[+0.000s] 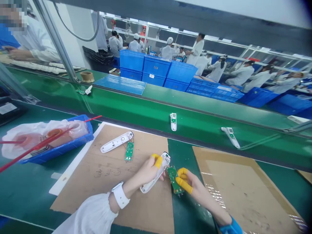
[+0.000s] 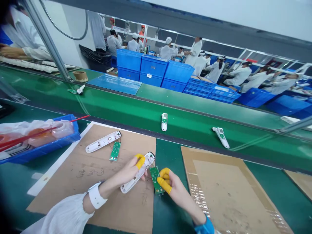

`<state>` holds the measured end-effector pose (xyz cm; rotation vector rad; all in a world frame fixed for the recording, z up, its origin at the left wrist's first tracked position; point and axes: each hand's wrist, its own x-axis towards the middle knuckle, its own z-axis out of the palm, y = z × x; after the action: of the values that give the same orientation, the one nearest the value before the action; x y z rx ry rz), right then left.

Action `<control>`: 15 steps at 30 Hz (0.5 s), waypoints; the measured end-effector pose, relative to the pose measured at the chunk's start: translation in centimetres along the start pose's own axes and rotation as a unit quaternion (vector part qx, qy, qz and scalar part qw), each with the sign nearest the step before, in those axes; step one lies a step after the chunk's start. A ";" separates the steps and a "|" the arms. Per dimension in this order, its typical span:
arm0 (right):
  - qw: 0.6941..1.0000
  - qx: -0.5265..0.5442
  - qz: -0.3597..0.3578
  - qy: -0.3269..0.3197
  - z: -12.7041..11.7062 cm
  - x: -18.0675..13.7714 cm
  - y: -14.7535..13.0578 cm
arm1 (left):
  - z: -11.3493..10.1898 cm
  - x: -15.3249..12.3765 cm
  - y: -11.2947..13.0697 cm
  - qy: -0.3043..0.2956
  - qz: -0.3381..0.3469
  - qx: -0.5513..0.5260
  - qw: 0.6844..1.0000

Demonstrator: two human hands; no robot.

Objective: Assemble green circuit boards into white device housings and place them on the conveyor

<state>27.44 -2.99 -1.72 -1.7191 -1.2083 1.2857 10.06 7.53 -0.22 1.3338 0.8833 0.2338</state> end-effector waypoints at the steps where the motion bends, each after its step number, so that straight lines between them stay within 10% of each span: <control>1: 0.999 0.031 0.005 -0.006 0.7 -0.4 0.0 | 0.0 -0.6 0.0 -0.009 -0.007 -0.034 0.999; 15: 0.988 0.136 0.055 0.054 3.6 -6.5 -7.2 | 1.8 -7.0 -0.5 -0.023 -0.001 -0.225 0.974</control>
<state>21.40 -6.59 5.88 -1.6497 -0.8444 1.3354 6.47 1.73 2.20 0.9125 0.7371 0.3766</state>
